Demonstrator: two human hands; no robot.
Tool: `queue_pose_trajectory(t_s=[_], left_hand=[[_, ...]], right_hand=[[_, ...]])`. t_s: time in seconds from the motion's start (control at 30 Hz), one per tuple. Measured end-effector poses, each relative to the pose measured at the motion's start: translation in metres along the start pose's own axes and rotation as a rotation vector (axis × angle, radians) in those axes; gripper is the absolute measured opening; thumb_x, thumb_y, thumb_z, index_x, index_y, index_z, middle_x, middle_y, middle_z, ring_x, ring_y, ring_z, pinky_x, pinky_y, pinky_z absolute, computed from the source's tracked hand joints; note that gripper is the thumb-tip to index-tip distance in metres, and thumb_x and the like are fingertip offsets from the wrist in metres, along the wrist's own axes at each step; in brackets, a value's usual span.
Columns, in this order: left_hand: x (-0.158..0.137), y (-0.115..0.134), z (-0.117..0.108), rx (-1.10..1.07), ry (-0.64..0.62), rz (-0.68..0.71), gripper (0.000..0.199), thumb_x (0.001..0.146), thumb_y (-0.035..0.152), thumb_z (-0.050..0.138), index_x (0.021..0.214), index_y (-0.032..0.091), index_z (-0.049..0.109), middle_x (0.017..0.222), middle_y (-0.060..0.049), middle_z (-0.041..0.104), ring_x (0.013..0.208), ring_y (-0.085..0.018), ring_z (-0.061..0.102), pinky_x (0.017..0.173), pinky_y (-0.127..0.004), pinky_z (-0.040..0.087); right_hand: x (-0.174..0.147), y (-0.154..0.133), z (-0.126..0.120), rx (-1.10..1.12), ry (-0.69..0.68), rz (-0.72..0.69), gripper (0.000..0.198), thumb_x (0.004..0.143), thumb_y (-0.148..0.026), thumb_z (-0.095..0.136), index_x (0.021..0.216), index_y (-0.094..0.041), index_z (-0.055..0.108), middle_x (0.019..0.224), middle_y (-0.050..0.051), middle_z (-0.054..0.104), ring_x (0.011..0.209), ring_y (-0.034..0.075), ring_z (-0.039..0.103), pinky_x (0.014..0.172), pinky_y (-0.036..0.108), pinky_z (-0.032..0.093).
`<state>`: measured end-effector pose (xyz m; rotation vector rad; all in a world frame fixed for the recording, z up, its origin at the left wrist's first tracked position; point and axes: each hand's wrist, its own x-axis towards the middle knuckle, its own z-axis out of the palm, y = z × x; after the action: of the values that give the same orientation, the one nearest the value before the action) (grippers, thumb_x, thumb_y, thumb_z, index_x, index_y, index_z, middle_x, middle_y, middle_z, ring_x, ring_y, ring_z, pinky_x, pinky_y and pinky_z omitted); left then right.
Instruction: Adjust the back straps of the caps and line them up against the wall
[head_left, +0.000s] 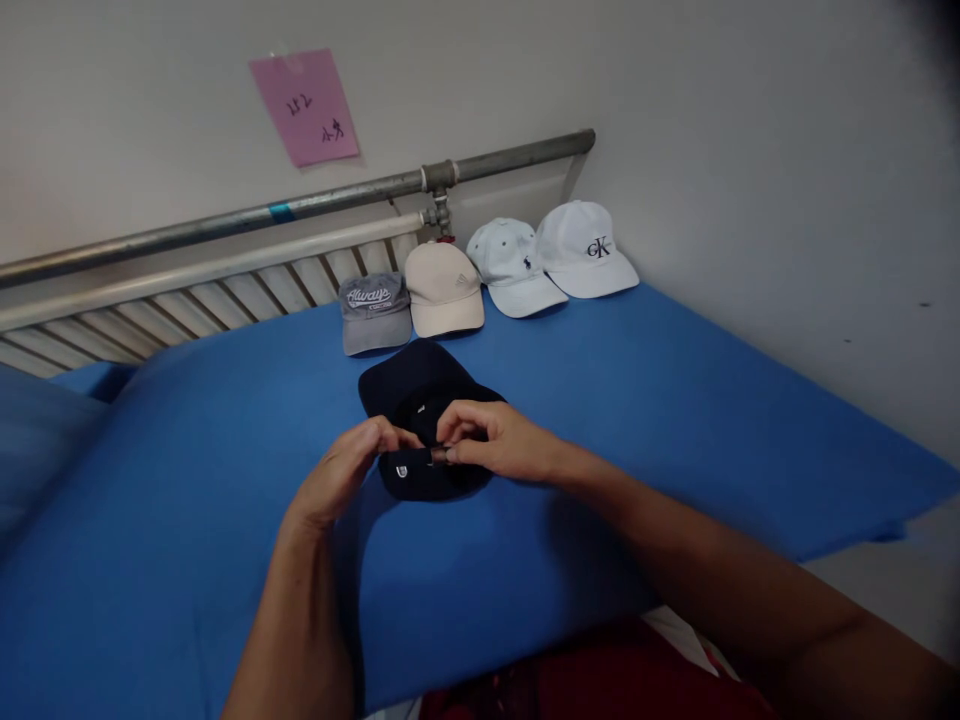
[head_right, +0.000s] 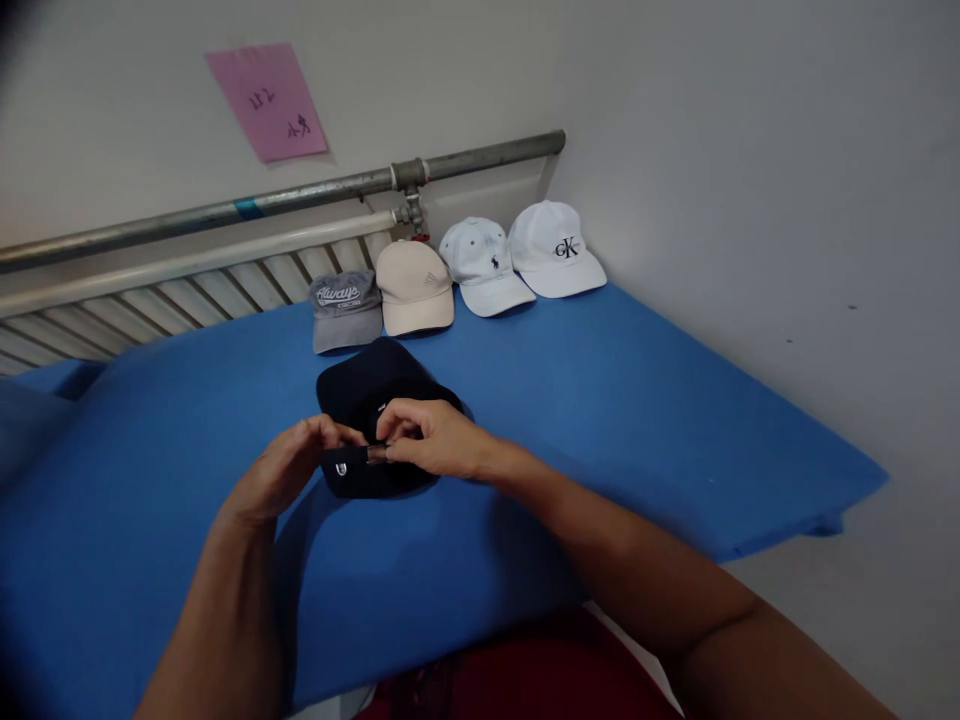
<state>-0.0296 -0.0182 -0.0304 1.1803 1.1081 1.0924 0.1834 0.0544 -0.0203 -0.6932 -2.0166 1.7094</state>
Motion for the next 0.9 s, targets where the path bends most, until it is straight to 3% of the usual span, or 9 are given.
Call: queue_pose_trajectory(t_s=[0.13, 0.33, 0.5, 0.7, 0.9], left_hand=[[-0.005, 0.006, -0.002, 0.238, -0.011, 0.006, 0.026, 0.08, 0.042, 0.062, 0.069, 0.019, 0.061, 0.088, -0.004, 0.066, 0.085, -0.018, 0.057, 0.08, -0.03, 0.041], [-0.011, 0.016, -0.002, 0.429, -0.037, -0.015, 0.025, 0.078, 0.035, 0.063, 0.059, 0.019, 0.061, 0.088, -0.004, 0.064, 0.095, -0.02, 0.056, 0.084, -0.028, 0.039], [-0.013, 0.016, -0.004, 0.404, -0.125, -0.087, 0.026, 0.081, 0.035, 0.06, 0.061, 0.019, 0.06, 0.078, -0.002, 0.061, 0.08, -0.017, 0.054, 0.075, -0.027, 0.04], [-0.013, 0.018, 0.001, 0.306, -0.079, -0.115, 0.022, 0.076, 0.035, 0.066, 0.062, 0.019, 0.063, 0.074, -0.001, 0.062, 0.077, -0.015, 0.054, 0.073, -0.027, 0.041], [-0.013, 0.017, 0.002, 0.258, -0.037, -0.091, 0.019, 0.075, 0.033, 0.068, 0.062, 0.019, 0.065, 0.073, -0.002, 0.063, 0.08, -0.016, 0.056, 0.075, -0.028, 0.042]], right_hand=[[0.0, 0.0, 0.001, -0.043, 0.004, -0.015, 0.012, 0.076, -0.026, 0.063, 0.08, -0.017, 0.057, 0.067, -0.003, 0.053, 0.061, 0.008, 0.047, 0.057, 0.021, 0.037], [-0.001, -0.001, 0.003, -0.075, 0.056, -0.038, 0.007, 0.076, -0.022, 0.063, 0.078, -0.017, 0.058, 0.067, -0.003, 0.054, 0.062, 0.009, 0.048, 0.058, 0.022, 0.038], [0.0, 0.001, 0.005, -0.112, 0.079, -0.1, 0.002, 0.079, -0.019, 0.058, 0.08, -0.017, 0.059, 0.073, -0.001, 0.059, 0.068, 0.01, 0.054, 0.064, 0.023, 0.043], [-0.001, 0.003, 0.007, -0.316, 0.007, -0.27, 0.033, 0.074, -0.026, 0.068, 0.106, -0.022, 0.06, 0.086, 0.0, 0.061, 0.08, 0.013, 0.058, 0.071, 0.025, 0.045], [0.0, 0.007, 0.007, -0.403, 0.012, -0.431, 0.023, 0.08, -0.027, 0.064, 0.102, -0.02, 0.063, 0.086, 0.002, 0.063, 0.081, 0.014, 0.06, 0.074, 0.026, 0.046]])
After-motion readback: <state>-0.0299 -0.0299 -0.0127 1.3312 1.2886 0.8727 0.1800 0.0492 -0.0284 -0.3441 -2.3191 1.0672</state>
